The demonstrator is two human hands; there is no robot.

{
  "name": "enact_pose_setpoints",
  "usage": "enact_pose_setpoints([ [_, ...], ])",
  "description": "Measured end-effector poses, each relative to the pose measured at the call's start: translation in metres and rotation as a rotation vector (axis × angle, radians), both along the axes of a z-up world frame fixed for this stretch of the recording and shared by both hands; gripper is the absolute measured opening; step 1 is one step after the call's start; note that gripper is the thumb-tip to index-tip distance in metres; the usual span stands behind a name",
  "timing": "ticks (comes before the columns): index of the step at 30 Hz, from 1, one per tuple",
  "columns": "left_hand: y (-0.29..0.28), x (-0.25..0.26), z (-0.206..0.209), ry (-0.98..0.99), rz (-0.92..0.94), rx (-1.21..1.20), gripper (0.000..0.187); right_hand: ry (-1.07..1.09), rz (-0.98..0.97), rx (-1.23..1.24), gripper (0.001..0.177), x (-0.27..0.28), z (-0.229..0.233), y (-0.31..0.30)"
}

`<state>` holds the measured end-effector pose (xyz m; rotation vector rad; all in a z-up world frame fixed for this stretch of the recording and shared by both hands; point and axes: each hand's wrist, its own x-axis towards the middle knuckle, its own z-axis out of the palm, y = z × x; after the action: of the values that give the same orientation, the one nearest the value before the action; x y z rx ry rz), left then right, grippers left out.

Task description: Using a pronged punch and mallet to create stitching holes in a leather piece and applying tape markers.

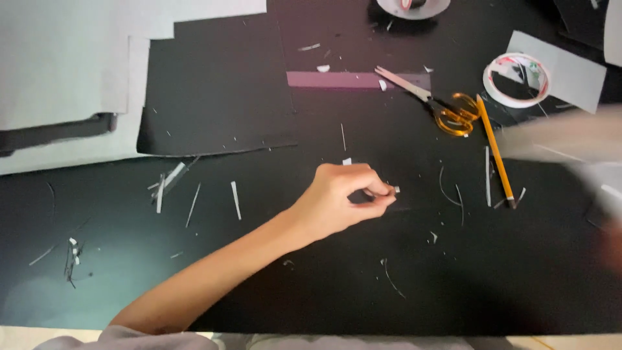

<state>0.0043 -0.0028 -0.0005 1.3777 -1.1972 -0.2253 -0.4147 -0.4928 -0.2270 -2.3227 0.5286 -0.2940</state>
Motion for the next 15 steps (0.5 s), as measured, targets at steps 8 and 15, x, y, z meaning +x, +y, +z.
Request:
enact_pose_setpoints([
  [8,-0.001,0.003,0.002,-0.053,-0.041,-0.051,0.024,0.250,-0.238,-2.026,0.038,0.185,0.202,0.236],
  [15,0.001,-0.001,-0.002,0.013,-0.041,-0.009,0.022,0.312,0.086,-1.559,0.022,0.242,0.308,0.314],
])
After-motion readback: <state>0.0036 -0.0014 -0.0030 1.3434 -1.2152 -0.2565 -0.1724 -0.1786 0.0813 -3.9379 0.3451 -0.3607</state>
